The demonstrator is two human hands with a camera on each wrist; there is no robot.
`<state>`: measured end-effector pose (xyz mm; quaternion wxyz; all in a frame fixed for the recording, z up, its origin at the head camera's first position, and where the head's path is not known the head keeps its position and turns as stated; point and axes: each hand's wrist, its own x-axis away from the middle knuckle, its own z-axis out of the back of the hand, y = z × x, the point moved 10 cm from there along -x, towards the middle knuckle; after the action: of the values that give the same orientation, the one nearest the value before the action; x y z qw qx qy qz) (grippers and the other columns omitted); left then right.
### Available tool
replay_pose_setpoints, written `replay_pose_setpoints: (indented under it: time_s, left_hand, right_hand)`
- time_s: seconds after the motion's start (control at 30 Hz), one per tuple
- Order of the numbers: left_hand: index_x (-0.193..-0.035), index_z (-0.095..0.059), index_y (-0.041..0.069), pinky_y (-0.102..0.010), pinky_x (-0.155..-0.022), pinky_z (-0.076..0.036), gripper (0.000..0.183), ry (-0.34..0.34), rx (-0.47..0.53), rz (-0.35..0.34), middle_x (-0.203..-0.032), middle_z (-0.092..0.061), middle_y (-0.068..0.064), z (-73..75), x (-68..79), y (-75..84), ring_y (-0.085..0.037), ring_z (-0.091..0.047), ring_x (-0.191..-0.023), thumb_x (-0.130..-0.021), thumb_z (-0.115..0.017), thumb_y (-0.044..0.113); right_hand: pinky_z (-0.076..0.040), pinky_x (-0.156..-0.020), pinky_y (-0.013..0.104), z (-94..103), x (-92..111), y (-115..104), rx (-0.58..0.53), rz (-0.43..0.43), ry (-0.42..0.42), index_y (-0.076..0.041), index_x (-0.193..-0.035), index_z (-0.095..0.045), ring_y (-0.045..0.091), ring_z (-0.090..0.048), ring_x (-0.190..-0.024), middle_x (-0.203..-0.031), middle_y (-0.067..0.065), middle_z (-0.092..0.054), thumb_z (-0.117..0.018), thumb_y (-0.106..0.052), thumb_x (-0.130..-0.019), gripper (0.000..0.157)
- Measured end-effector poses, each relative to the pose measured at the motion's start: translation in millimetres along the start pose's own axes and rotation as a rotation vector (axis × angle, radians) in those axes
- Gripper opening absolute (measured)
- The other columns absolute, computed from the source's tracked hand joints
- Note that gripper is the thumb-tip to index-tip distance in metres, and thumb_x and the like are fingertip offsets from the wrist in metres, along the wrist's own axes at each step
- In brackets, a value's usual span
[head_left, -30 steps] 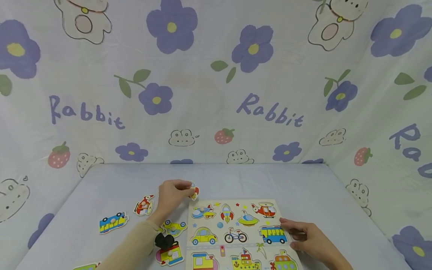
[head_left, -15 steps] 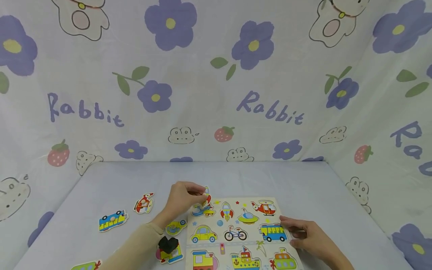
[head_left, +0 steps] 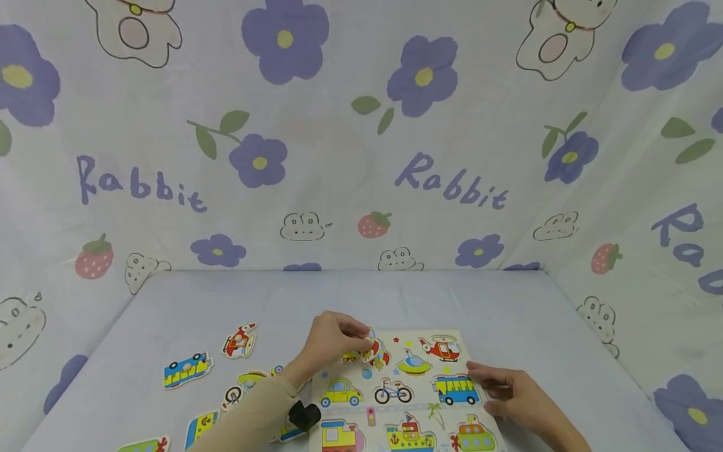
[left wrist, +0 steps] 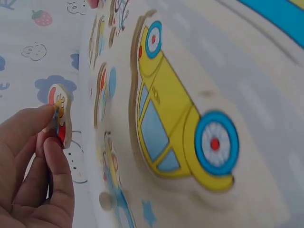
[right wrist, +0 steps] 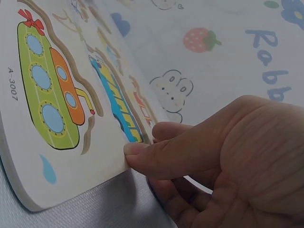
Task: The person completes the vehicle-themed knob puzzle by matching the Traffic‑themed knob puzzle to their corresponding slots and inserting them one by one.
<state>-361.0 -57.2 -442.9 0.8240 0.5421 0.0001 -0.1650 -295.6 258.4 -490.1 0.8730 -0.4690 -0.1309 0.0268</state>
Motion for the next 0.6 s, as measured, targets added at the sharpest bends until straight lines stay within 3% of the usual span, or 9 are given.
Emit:
replay_pose_setpoints:
  time_s: [0.27, 0.4, 0.6]
  left_hand:
    - [-0.087, -0.078, 0.011, -0.029, -0.071, -0.053, 0.017, 0.021, -0.052, 0.039, -0.073, -0.069, 0.01, -19.5, -7.9, -6.7, -0.008, -0.066, -0.072, -0.074, -0.088, 0.016]
    - [-0.083, -0.078, 0.012, -0.031, -0.074, -0.051, 0.015, 0.03, -0.048, 0.099, -0.072, -0.068, 0.009, -24.6, -6.0, -12.4, -0.009, -0.064, -0.074, -0.073, -0.088, 0.016]
    - [-0.083, -0.078, 0.01, -0.029, -0.069, -0.052, 0.014, 0.056, -0.061, 0.119, -0.069, -0.068, 0.009, -28.8, -2.1, -16.3, -0.009, -0.065, -0.068, -0.074, -0.087, 0.016]
  right_hand:
    - [-0.049, -0.092, 0.041, 1.1, 0, -2, 0.006, 0.023, -0.002, -0.007, -0.121, -0.07, 0.031, -0.055, -0.118, -0.142, 0.01, -0.053, -0.077, 0.008, -0.074, 0.05]
    - [-0.049, -0.093, 0.041, 0.3, 0, -1, -0.003, 0.022, -0.011, -0.007, -0.121, -0.069, 0.032, -0.055, -0.119, -0.142, 0.01, -0.052, -0.077, 0.008, -0.074, 0.05]
    - [-0.05, -0.091, 0.04, -0.3, 0, 1, -0.005, 0.009, -0.007, -0.008, -0.12, -0.07, 0.028, -0.057, -0.114, -0.141, 0.008, -0.053, -0.077, 0.009, -0.073, 0.051]
